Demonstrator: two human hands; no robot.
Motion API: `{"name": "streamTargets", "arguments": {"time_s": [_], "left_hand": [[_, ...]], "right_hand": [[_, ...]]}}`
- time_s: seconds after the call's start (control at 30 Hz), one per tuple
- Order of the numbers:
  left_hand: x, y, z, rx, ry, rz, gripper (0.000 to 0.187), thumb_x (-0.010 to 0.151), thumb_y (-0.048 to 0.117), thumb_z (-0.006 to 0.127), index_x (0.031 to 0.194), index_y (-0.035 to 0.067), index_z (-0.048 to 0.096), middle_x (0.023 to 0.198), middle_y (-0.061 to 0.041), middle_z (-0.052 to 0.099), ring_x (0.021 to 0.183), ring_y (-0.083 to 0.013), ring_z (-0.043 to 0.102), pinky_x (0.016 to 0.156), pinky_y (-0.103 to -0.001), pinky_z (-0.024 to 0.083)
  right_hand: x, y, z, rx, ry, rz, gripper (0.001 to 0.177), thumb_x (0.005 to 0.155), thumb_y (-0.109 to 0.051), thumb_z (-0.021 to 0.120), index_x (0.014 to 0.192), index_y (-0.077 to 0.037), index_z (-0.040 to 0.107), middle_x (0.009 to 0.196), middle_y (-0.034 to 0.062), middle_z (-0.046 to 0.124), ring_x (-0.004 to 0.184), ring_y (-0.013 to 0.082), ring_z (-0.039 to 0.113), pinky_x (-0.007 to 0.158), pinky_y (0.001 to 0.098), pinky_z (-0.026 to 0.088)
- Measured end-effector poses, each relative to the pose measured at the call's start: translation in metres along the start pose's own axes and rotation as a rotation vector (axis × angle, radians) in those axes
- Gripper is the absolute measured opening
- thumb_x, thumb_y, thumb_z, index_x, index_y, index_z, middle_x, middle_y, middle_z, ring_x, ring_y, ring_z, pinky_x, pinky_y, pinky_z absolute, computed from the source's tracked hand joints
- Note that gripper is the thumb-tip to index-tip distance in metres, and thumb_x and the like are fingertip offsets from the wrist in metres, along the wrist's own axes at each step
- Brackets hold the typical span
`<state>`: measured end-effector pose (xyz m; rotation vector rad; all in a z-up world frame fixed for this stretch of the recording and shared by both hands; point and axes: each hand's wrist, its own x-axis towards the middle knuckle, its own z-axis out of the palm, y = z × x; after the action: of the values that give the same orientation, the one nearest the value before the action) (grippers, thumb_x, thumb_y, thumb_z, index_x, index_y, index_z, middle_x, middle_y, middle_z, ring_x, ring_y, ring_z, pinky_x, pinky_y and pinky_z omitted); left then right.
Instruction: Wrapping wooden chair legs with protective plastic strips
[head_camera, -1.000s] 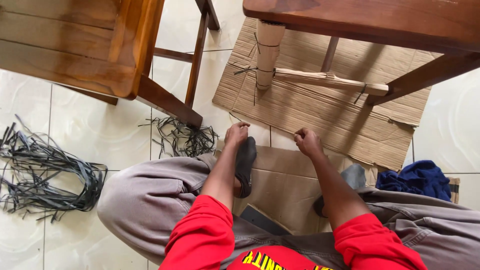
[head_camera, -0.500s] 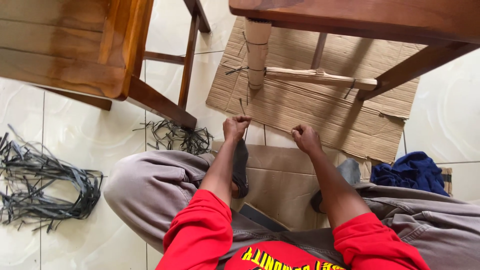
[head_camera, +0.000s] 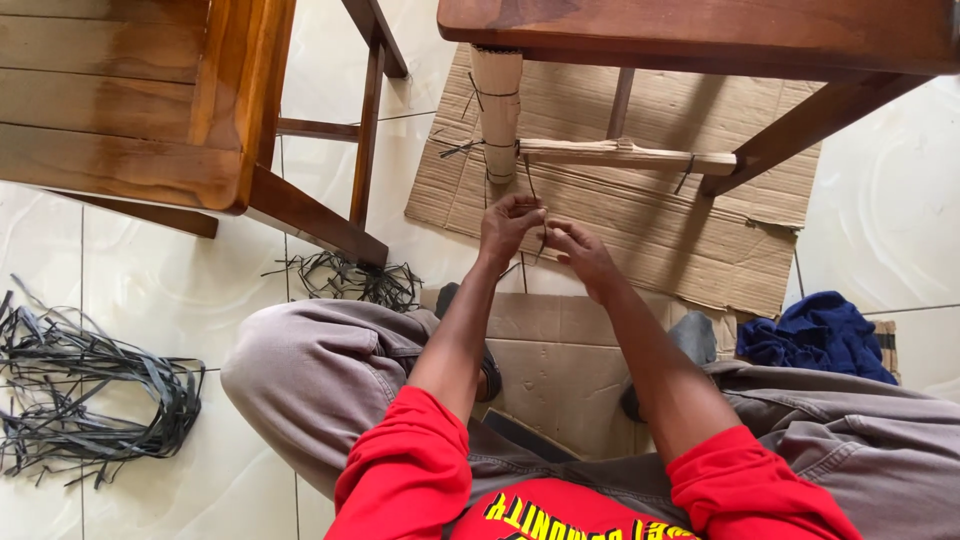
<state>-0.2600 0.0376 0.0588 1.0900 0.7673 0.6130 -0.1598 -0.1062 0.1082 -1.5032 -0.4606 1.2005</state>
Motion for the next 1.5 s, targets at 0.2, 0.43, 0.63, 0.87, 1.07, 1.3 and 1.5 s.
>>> {"name": "streamTargets", "arguments": {"time_s": [0.2,0.43,0.63,0.87,1.07,1.3,1.5], "left_hand": [[-0.006,0.007,0.007,0.086,0.028,-0.007,0.024,0.085,0.021,0.087,0.104,0.010,0.076,0.086,-0.008,0.078,0.077,-0.0107,0.072,0.070,-0.022,0.056],[0.001,-0.003,0.009,-0.009,0.111,-0.049,0.018,0.090,0.021,0.082,0.100,0.010,0.072,0.084,-0.009,0.078,0.070,-0.0114,0.073,0.064,-0.021,0.058],[0.008,-0.018,0.007,-0.012,0.195,-0.047,0.014,0.092,0.022,0.081,0.094,0.012,0.071,0.081,-0.009,0.078,0.067,-0.0113,0.073,0.061,-0.021,0.059],[0.002,-0.017,0.011,0.158,0.206,-0.009,0.012,0.088,0.022,0.082,0.089,0.015,0.073,0.077,-0.005,0.076,0.066,-0.0089,0.070,0.061,-0.020,0.054],[-0.002,-0.013,0.011,0.254,0.211,0.028,0.011,0.088,0.024,0.083,0.089,0.015,0.076,0.076,-0.005,0.077,0.067,-0.0103,0.072,0.065,-0.023,0.054],[-0.016,-0.012,-0.014,0.358,0.291,-0.063,0.012,0.085,0.031,0.079,0.089,0.020,0.077,0.075,0.000,0.076,0.071,-0.0108,0.073,0.071,-0.025,0.052],[-0.016,-0.068,-0.085,0.612,0.533,-0.141,0.020,0.081,0.042,0.079,0.093,0.026,0.078,0.081,0.001,0.077,0.089,-0.0242,0.076,0.084,-0.038,0.055]], "right_hand": [[0.005,0.004,0.002,0.182,0.091,-0.020,0.013,0.104,-0.020,0.064,0.109,-0.009,0.065,0.078,-0.0079,0.052,0.070,0.0028,0.058,0.070,0.0183,0.051],[0.003,0.017,-0.019,0.151,0.183,-0.003,0.017,0.101,-0.025,0.069,0.103,-0.008,0.067,0.062,-0.0080,0.036,0.043,-0.0013,0.034,0.037,0.0153,0.025],[-0.005,0.021,-0.025,0.135,0.236,0.018,0.018,0.097,-0.025,0.076,0.095,-0.009,0.068,0.053,-0.0070,0.034,0.037,0.0012,0.031,0.033,0.0171,0.022],[-0.007,0.040,-0.036,0.091,0.320,0.038,0.018,0.095,-0.025,0.076,0.092,-0.010,0.067,0.055,-0.0037,0.040,0.043,0.0027,0.036,0.038,0.0172,0.025],[0.008,0.083,-0.054,-0.011,0.408,0.031,0.018,0.093,-0.026,0.077,0.087,-0.010,0.070,0.057,-0.0030,0.046,0.047,0.0028,0.039,0.041,0.0190,0.027],[0.028,0.104,-0.046,-0.283,0.459,0.081,0.021,0.083,-0.040,0.083,0.085,-0.020,0.078,0.059,-0.0008,0.054,0.057,0.0091,0.047,0.053,0.0262,0.033],[0.059,0.133,-0.021,-0.488,0.365,0.167,0.027,0.083,-0.051,0.080,0.092,-0.026,0.079,0.071,-0.0014,0.066,0.073,0.0147,0.061,0.068,0.0322,0.047]]}}
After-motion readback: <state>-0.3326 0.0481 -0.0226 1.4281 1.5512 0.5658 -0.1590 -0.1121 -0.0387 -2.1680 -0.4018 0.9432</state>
